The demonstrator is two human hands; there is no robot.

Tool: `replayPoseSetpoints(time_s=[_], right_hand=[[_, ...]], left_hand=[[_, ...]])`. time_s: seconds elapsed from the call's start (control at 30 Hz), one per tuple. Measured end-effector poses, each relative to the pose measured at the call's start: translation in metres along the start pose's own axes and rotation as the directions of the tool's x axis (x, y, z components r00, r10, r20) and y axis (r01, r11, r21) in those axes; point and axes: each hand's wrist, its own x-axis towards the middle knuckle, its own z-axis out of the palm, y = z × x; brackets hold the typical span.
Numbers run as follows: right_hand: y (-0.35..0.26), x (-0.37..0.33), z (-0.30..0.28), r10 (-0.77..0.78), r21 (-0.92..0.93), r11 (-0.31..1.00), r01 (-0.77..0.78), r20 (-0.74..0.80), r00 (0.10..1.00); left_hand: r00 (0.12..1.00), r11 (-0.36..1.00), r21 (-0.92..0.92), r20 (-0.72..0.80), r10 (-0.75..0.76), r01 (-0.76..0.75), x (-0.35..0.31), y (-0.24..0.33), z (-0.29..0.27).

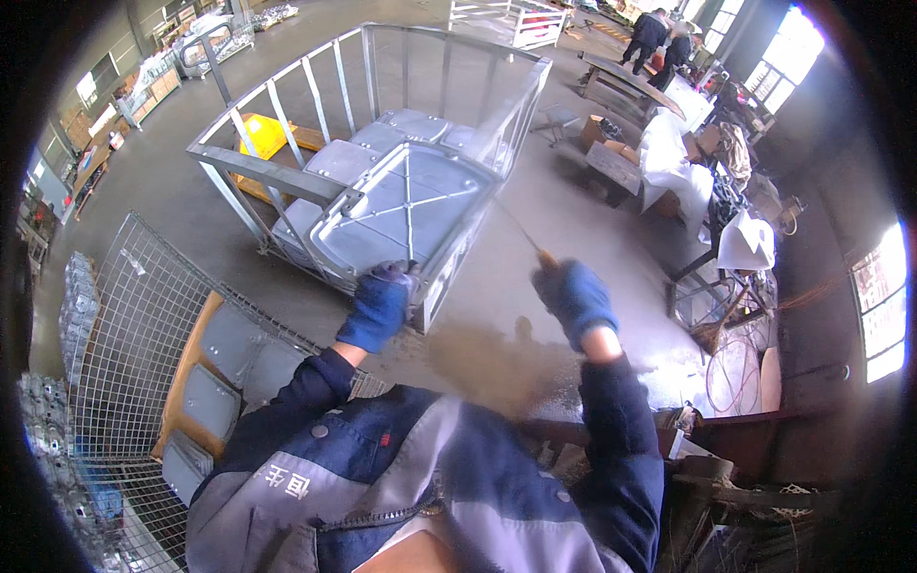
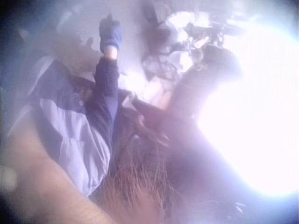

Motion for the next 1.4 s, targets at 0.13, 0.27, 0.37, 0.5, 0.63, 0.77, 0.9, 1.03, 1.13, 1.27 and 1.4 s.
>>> replayPoseSetpoints(time_s=[0.13, 0.27, 0.37, 0.5, 0.63, 0.77, 0.9, 1.03, 1.13, 1.27, 1.4], right_hand=[[0.06, -0.086, -0.034, 0.055, 0.447, 0.872, -0.198, 0.311, 0.949], [0.087, -0.144, -0.047, -0.287, 0.621, 0.783, 0.04, 0.303, 0.909], [0.099, -0.144, -0.017, -0.125, 0.67, 0.742, -0.023, 0.173, 0.977], [0.112, -0.121, 0.039, -0.213, 0.653, 0.756, 0.044, 0.182, 0.96], [0.099, -0.099, 0.082, -0.356, 0.679, 0.733, 0.036, 0.337, 0.872], [0.069, -0.072, 0.113, -0.486, 0.708, 0.701, 0.083, 0.389, 0.783], [0.042, -0.06, 0.137, -0.582, 0.672, 0.697, 0.252, 0.323, 0.747], [0.029, -0.067, 0.15, -0.461, 0.699, 0.714, 0.044, 0.421, 0.781], [0.024, -0.081, 0.161, -0.357, 0.641, 0.768, -0.016, 0.448, 0.82], [0.017, -0.105, 0.181, -0.275, 0.49, 0.872, 0.022, 0.451, 0.849], [0.006, -0.132, 0.193, -0.239, 0.357, 0.93, 0.083, 0.417, 0.877]], left_hand=[[0.987, 0.993, 0.093, 0.131, -0.088, 0.076, 0.026, -0.003, -0.023], [0.972, 0.977, -0.129, -0.141, -0.187, 0.17, 0.063, -0.032, -0.063], [0.851, 0.489, -0.825, -0.019, -0.524, 0.283, 0.087, -0.079, -0.116], [0.795, 0.683, -0.708, -0.306, -0.524, 0.177, 0.045, -0.106, -0.223], [0.713, 0.859, -0.481, -0.54, -0.446, 0.174, -0.034, -0.079, -0.351], [0.678, 0.888, -0.278, -0.574, -0.46, 0.367, -0.099, 0.0, -0.445], [0.528, 0.627, 0.074, -0.619, -0.581, 0.776, -0.138, 0.03, -0.468], [0.374, 0.489, -0.046, -0.582, -0.722, 0.871, -0.191, -0.023, -0.43], [0.262, 0.465, -0.47, -0.435, -0.862, 0.751, -0.235, -0.108, -0.373], [-0.101, 0.081, -0.401, -0.413, -0.905, 0.912, -0.296, -0.194, -0.277], [-0.457, -0.282, -0.731, -0.046, -0.888, 0.622, -0.348, -0.226, -0.213]])
